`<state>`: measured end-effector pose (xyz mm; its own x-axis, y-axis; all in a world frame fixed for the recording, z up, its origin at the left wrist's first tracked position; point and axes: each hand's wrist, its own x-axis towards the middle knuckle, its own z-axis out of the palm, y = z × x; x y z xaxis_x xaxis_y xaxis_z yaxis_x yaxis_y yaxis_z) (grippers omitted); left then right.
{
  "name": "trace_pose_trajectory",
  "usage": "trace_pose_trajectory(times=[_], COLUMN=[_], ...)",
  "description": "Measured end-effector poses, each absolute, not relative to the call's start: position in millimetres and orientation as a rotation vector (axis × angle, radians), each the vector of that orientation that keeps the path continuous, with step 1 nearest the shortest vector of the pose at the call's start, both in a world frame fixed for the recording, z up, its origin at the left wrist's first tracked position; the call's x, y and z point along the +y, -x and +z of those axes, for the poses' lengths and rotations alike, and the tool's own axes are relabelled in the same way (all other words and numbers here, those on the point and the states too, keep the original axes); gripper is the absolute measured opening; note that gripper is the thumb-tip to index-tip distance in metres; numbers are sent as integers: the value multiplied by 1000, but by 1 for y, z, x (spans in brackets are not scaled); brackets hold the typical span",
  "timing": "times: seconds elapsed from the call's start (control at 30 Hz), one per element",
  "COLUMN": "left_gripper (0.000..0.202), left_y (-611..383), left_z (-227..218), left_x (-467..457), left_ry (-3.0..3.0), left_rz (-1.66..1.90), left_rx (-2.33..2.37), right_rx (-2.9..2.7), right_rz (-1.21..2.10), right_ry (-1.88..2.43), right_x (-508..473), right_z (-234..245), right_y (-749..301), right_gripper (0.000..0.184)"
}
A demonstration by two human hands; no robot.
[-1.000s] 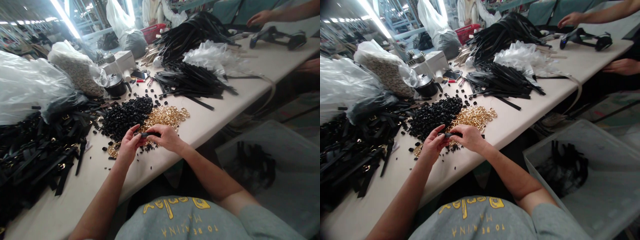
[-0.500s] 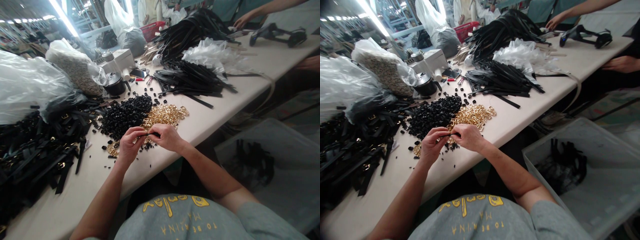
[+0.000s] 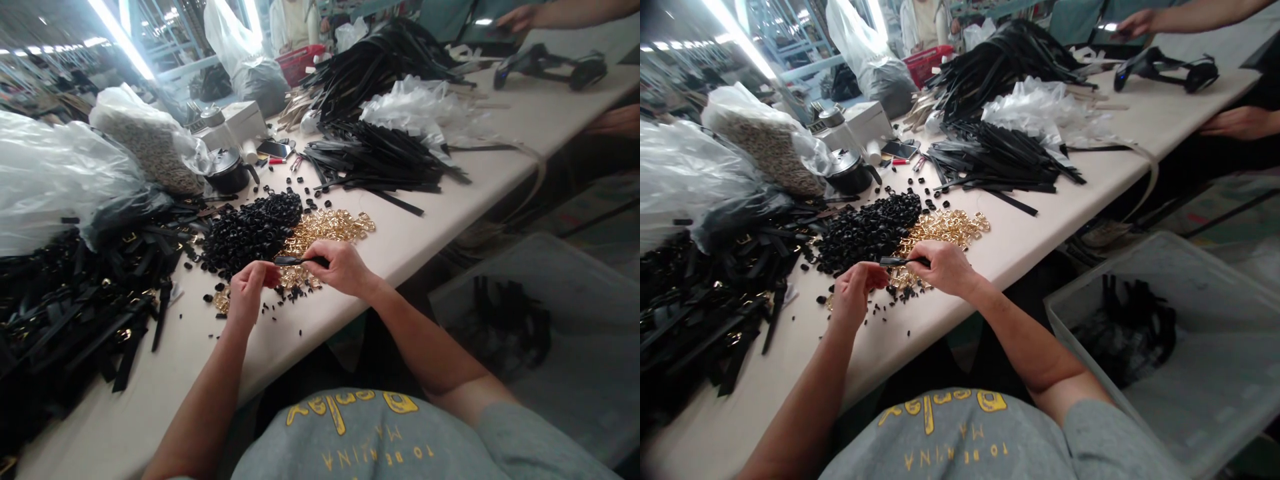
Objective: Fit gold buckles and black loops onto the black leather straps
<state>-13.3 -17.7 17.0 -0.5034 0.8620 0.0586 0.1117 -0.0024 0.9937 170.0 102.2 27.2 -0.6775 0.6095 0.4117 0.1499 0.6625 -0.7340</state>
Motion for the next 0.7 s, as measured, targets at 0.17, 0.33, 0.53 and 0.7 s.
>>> trace_pose_trajectory(times=[0.17,0.33,0.53,0.7], left_gripper=[30,32,28,29], left_y=[9,5,4,1], left_z=[14,13,12,14], left_x=[-12,-13,-14,-14], left_ry=[-851,-765,-785,-796], left_rz=[1524,1492,1489,1484], left_rx=[1564,1515,1466,1465], right_rx=[-2276,-2310,-2323,-2357], right_rz=[792,619,573,580], right_ry=[576,565,532,513], right_x=[92,87,86,85], right_z=[27,23,20,22], right_y=[-164,-158,-156,-156], right_gripper=[7,19,22,20])
